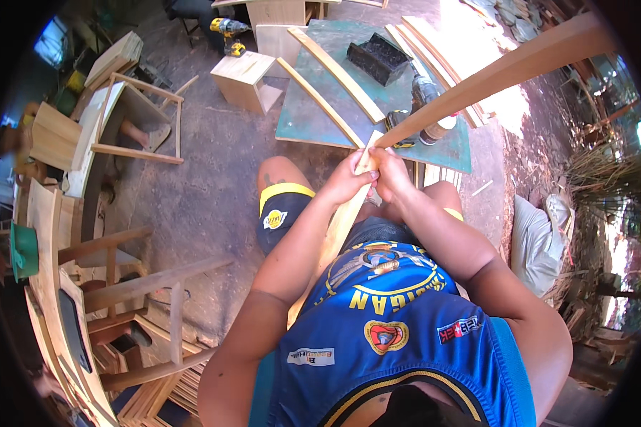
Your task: The recorder uses glue and an electric drill to assemble thin wood strips into a frame structure while seated in a workshop.
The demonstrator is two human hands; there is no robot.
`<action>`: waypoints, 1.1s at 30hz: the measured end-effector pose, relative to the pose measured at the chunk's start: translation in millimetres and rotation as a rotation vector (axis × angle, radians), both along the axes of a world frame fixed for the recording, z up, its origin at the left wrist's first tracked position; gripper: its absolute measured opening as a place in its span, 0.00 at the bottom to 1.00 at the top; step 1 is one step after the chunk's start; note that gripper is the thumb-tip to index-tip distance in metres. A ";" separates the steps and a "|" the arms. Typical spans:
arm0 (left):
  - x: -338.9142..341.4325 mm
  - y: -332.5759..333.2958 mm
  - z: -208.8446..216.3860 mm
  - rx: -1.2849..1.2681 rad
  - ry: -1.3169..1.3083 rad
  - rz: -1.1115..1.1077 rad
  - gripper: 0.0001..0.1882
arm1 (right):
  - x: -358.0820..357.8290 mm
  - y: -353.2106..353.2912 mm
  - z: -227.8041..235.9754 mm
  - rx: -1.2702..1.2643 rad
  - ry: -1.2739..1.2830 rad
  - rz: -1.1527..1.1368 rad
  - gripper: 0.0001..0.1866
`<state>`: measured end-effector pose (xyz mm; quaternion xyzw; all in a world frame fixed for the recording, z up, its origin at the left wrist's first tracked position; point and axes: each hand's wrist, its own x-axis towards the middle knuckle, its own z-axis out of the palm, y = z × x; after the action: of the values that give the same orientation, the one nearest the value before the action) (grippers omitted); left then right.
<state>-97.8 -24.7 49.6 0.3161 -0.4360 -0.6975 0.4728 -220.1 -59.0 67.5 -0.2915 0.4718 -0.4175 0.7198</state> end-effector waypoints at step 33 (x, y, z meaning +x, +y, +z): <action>14.7 -1.8 12.6 0.193 0.076 -0.050 0.24 | -52.3 -17.1 17.3 -0.481 0.137 -0.035 0.20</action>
<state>-83.0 -26.6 62.1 0.3226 -0.3563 -0.7592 0.4389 -272.4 -76.0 84.8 -0.4738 0.4114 -0.5095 0.5888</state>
